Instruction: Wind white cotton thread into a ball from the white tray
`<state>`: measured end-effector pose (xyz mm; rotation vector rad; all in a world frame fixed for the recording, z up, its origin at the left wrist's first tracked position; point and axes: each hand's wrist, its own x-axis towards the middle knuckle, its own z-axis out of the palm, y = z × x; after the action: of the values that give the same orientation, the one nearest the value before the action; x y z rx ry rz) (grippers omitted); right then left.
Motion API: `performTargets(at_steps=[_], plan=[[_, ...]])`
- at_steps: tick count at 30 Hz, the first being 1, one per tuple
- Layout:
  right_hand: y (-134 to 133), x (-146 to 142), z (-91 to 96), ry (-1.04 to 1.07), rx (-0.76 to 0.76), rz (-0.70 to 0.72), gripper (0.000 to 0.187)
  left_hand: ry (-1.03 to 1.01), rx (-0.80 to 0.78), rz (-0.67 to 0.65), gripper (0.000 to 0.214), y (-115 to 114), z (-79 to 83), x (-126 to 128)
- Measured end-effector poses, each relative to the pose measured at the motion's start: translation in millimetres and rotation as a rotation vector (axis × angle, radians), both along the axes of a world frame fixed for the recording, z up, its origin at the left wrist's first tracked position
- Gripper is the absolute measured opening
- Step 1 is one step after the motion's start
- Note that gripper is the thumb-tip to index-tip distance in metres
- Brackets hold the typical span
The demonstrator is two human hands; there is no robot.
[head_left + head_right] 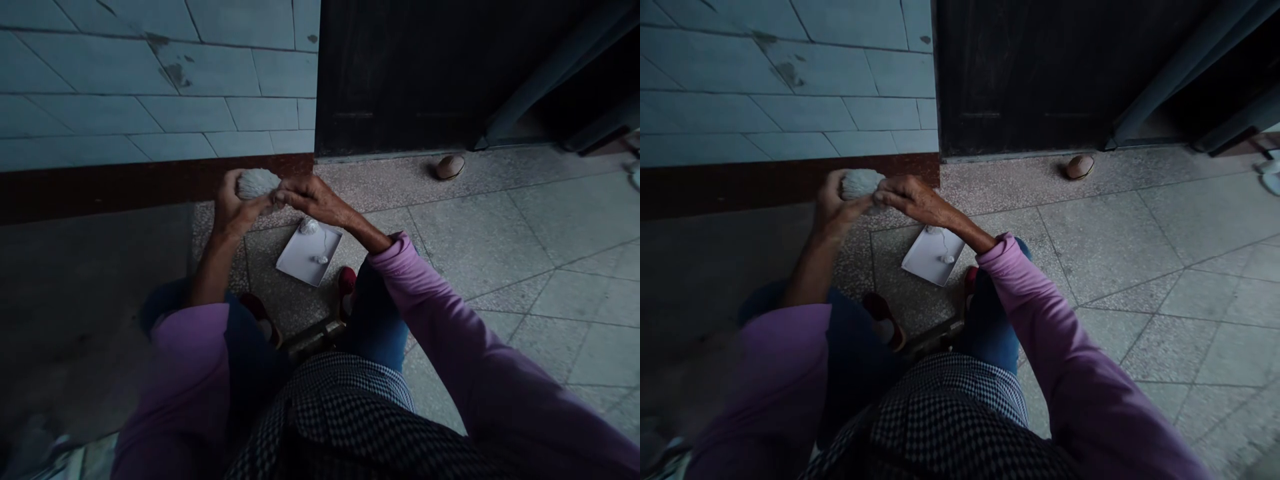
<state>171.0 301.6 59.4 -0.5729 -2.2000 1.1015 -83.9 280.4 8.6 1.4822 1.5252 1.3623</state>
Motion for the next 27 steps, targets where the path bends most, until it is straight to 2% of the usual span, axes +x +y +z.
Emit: performTargets(at_steps=[2, 5, 9, 12, 15, 19, 23, 27], plan=[[6, 7, 4.7, 0.014, 0.002, -0.09, 0.062, -0.054, -0.075, -0.067, 0.099, -6, 4.1, 5], [12, 14, 10.4, -0.007, -0.038, -0.229, 0.06, -0.197, -0.148, -0.257, 0.089, -17, 11.2, 12], [15, 13, 8.1, -0.007, -0.068, -0.27, 0.063, -0.294, -0.244, -0.451, 0.076, -27, 15.6, 16], [20, 8, 1.2, -0.013, -0.083, -0.293, 0.064, -0.427, -0.272, -0.483, 0.074, -29, 16.8, 18], [27, 0, -5.9, -0.044, -0.088, -0.305, 0.064, -0.611, -0.19, -0.443, 0.073, -27, 19.3, 17], [20, -13, -13.7, -0.188, -0.074, -0.204, 0.054, -0.725, -0.033, -0.268, 0.072, -17, 22.1, 9], [-1, -22, -19.0, -0.249, -0.082, -0.028, 0.047, -0.662, 0.026, -0.091, 0.085, -4, 14.5, 0], [-12, -20, -11.5, -0.175, -0.124, 0.059, 0.049, -0.434, 0.022, 0.07, 0.107, 5, 0.3, 2]])
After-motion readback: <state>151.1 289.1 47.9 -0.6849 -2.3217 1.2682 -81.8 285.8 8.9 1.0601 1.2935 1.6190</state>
